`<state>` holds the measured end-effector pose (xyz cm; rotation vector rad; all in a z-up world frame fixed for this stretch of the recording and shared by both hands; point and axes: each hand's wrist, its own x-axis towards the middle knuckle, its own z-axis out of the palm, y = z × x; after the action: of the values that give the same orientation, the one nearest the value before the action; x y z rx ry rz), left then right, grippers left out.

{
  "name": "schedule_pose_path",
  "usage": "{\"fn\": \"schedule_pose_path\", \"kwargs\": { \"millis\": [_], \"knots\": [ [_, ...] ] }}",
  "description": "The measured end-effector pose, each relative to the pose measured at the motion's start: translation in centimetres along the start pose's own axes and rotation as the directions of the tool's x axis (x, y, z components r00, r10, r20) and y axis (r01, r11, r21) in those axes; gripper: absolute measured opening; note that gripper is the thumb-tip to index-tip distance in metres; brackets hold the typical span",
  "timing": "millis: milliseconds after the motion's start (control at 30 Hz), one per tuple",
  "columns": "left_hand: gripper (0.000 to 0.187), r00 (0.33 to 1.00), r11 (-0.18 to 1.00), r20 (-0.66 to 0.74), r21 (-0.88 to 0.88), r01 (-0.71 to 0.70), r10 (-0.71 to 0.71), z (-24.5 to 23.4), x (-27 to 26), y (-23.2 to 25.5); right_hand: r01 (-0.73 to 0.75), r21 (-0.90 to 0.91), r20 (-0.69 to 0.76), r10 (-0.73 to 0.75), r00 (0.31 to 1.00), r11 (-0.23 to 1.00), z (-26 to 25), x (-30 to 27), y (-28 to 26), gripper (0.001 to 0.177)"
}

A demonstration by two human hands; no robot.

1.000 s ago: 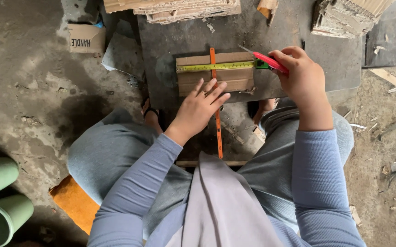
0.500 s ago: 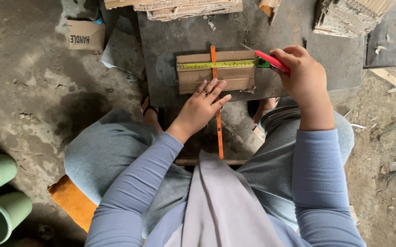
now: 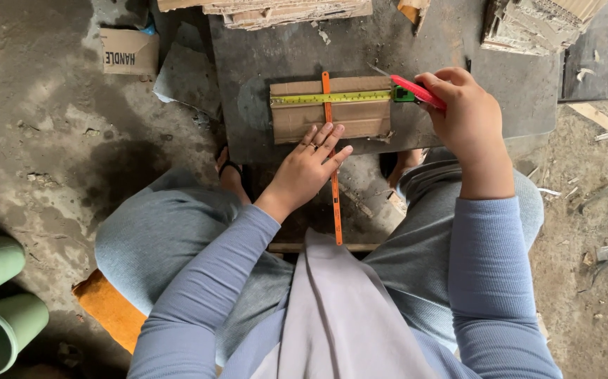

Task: Measuring and cutting cardboard pieces using a utility knife and tape measure

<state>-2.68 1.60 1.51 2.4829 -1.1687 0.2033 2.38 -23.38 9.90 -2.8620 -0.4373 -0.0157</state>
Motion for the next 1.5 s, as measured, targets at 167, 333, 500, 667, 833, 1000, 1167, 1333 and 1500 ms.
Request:
{"fn": "schedule_pose_path", "kwargs": {
  "millis": [167,333,500,667,833,1000,1167,1333,1500],
  "knots": [
    [0.041,1.0,1.0,0.007,-0.017,-0.002,0.002,0.4,-0.1,-0.2,0.003,-0.038,-0.003,-0.003,1.0,0.999,0.3,-0.1,0.2,0.029],
    [0.041,1.0,0.997,0.002,-0.078,0.01,-0.01,0.4,0.1,-0.3,0.036,-0.101,-0.044,-0.041,0.998,0.994,-0.1,-0.1,-0.1,0.025],
    [0.038,0.996,0.987,0.046,-0.136,0.083,-0.078,0.0,0.4,0.0,0.123,0.447,-0.169,-0.051,0.984,0.886,-2.1,-0.3,-1.5,0.033],
    [0.048,0.992,0.991,0.104,-0.105,0.087,-0.076,-0.3,0.4,-0.4,-0.058,0.488,-0.357,0.26,0.897,0.871,-0.3,-2.0,1.5,0.019],
    [0.051,0.98,0.987,0.176,-0.111,0.115,-0.094,0.0,0.8,-0.5,-0.475,0.504,-0.175,0.624,0.762,0.721,0.4,-1.3,1.4,0.019],
    [0.052,0.989,0.991,0.078,0.042,0.126,-0.129,2.0,0.9,-0.9,-0.298,0.366,-0.39,0.436,0.811,0.882,2.1,-1.1,2.0,0.006],
    [0.054,0.978,0.982,0.083,0.029,0.187,-0.189,3.9,0.8,-1.4,-0.083,0.324,-0.467,0.235,0.852,0.942,3.0,-2.1,-1.8,0.023],
    [0.046,0.954,0.954,0.073,-0.06,0.294,-0.289,4.8,0.5,-1.7,-0.308,0.527,-0.042,0.386,0.922,0.792,6.4,-3.4,-4.9,0.037],
    [0.037,0.966,0.966,0.031,0.048,0.254,-0.255,4.4,1.4,-2.2,0.146,0.589,-0.214,-0.02,0.977,0.795,5.3,-2.7,-11.0,0.055]
  ]
}}
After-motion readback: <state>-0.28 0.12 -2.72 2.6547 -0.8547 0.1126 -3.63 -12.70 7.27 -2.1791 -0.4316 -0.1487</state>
